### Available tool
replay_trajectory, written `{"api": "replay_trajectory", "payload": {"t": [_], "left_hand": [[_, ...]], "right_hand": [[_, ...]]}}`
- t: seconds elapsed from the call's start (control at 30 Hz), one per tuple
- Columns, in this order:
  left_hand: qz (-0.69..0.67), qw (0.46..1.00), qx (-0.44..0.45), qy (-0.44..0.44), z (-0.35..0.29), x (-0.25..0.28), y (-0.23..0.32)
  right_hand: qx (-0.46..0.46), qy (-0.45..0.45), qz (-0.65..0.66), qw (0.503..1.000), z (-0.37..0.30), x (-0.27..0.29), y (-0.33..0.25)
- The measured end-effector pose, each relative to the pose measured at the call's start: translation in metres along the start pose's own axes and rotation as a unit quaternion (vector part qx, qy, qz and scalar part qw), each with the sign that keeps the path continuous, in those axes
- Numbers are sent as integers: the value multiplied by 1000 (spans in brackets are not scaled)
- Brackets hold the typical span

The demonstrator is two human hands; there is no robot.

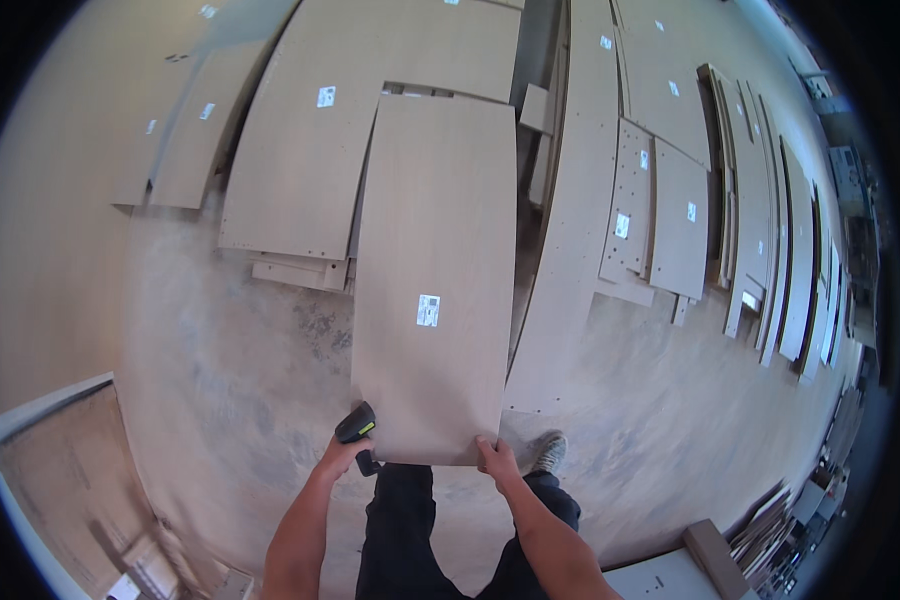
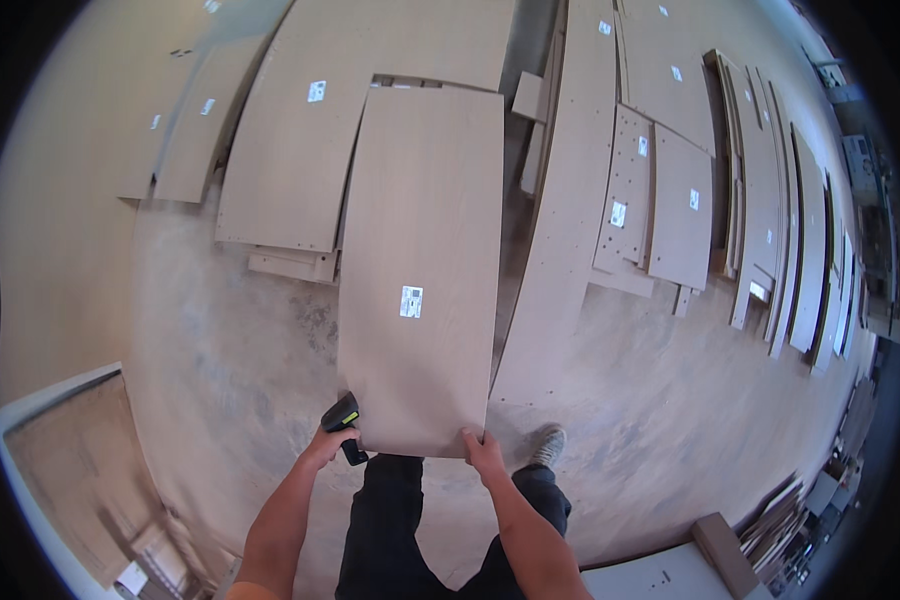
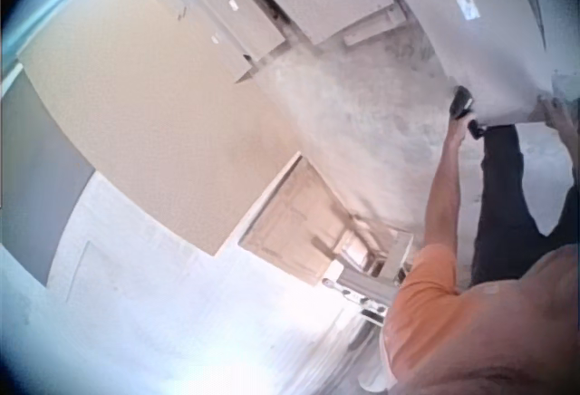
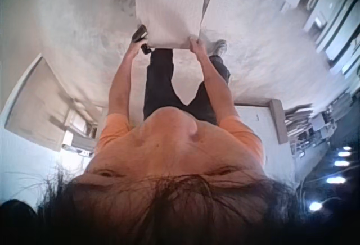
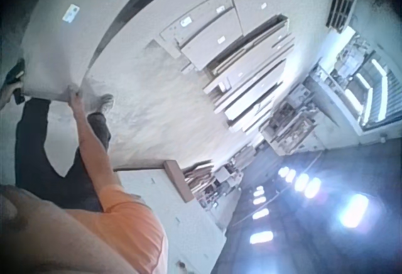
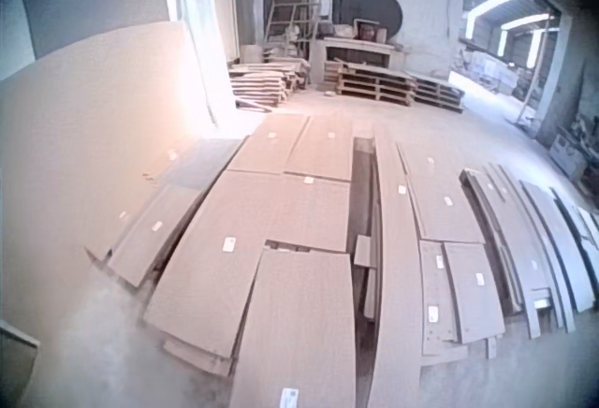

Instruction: The person repeatedly picks up flat wooden panels from the floor, scans their labels with a handheld barcode scanner, places them on a machine table, and then stacks them in a designated area. This cycle is performed multiple times throughout the clip.

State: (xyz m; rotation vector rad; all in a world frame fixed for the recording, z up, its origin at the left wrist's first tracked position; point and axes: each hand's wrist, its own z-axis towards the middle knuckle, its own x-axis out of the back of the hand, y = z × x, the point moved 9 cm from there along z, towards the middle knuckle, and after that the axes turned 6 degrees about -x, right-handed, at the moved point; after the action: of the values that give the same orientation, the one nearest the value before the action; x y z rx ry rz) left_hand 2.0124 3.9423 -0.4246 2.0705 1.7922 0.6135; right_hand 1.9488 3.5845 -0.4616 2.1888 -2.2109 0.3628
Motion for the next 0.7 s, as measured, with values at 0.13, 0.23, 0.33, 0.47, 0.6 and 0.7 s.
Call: {"api": "replay_trajectory", "payload": {"t": [0.13, 0.23, 0.33, 0.47, 0.6, 0.7], "left_hand": [[12, 999, 30, 14, 56, 35, -10], [-12, 998, 60, 15, 91, 53, -13], [-22, 1000, -3, -9, 115, 56, 5], [-5, 1000, -2, -10, 126, 60, 19], [-6, 1000, -1, 29, 137, 67, 35], [-15, 997, -55, 45, 149, 64, 53]], "right_hand": [[-17, 16, 79, 997, 42, -50, 0], [54, 72, 60, 994, 61, -71, -20], [66, 93, 49, 992, 73, -81, -29], [86, 124, 17, 988, 84, -79, -43], [109, 160, -25, 981, 93, -75, -68], [86, 154, 25, 984, 100, -74, -80]]}}
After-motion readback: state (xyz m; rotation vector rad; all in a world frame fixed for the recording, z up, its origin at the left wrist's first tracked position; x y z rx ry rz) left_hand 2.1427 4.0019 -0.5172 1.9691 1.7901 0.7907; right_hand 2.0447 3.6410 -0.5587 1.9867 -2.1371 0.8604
